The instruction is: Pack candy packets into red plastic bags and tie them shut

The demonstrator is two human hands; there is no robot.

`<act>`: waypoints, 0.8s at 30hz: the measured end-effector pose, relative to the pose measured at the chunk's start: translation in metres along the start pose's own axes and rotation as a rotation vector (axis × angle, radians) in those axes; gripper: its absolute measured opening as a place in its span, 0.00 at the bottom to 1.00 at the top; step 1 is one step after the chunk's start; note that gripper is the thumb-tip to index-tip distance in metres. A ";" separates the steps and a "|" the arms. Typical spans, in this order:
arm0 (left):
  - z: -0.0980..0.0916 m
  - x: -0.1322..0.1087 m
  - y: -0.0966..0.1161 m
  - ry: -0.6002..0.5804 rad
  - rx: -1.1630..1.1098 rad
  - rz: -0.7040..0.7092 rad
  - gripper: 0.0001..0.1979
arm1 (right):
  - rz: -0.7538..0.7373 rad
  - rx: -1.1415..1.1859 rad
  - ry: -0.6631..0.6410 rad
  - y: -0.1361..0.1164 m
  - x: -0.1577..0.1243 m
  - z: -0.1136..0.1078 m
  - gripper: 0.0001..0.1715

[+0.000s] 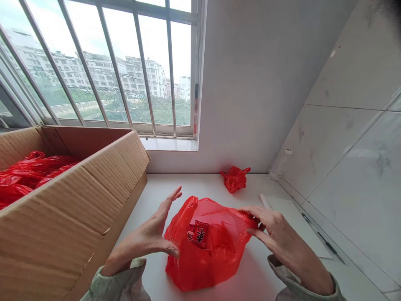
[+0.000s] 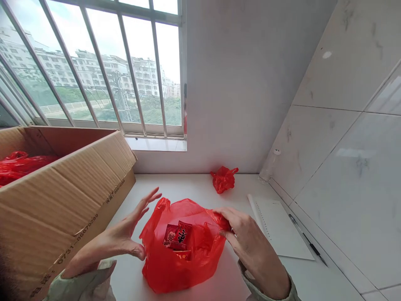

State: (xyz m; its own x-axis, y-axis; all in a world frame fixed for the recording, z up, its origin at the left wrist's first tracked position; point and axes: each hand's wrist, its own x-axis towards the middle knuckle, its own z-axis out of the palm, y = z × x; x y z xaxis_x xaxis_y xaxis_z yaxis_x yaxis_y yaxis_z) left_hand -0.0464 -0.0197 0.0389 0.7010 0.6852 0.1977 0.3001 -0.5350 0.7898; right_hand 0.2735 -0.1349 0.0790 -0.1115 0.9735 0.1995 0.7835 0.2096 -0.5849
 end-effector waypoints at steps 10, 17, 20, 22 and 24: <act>0.031 0.023 0.061 0.121 -0.367 -0.085 0.17 | -0.309 0.232 0.326 -0.021 -0.002 0.000 0.13; 0.067 0.024 0.084 0.298 -0.395 -0.198 0.17 | -0.314 0.273 0.612 -0.043 0.008 0.011 0.13; 0.081 0.014 0.082 0.333 -0.182 -0.228 0.19 | -0.351 0.310 0.547 -0.055 0.006 0.022 0.16; 0.088 0.003 0.077 0.307 -0.162 -0.153 0.26 | -0.430 0.293 0.436 -0.062 0.004 0.031 0.18; 0.092 -0.006 0.072 0.263 -0.201 -0.089 0.24 | -0.537 0.249 0.329 -0.068 0.002 0.039 0.19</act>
State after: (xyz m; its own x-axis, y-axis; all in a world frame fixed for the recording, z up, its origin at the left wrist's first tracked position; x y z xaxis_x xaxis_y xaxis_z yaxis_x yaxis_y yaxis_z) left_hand 0.0308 -0.1079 0.0414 0.4790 0.8430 0.2449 0.2008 -0.3768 0.9043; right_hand 0.1962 -0.1432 0.0888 -0.2233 0.6587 0.7185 0.5029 0.7093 -0.4939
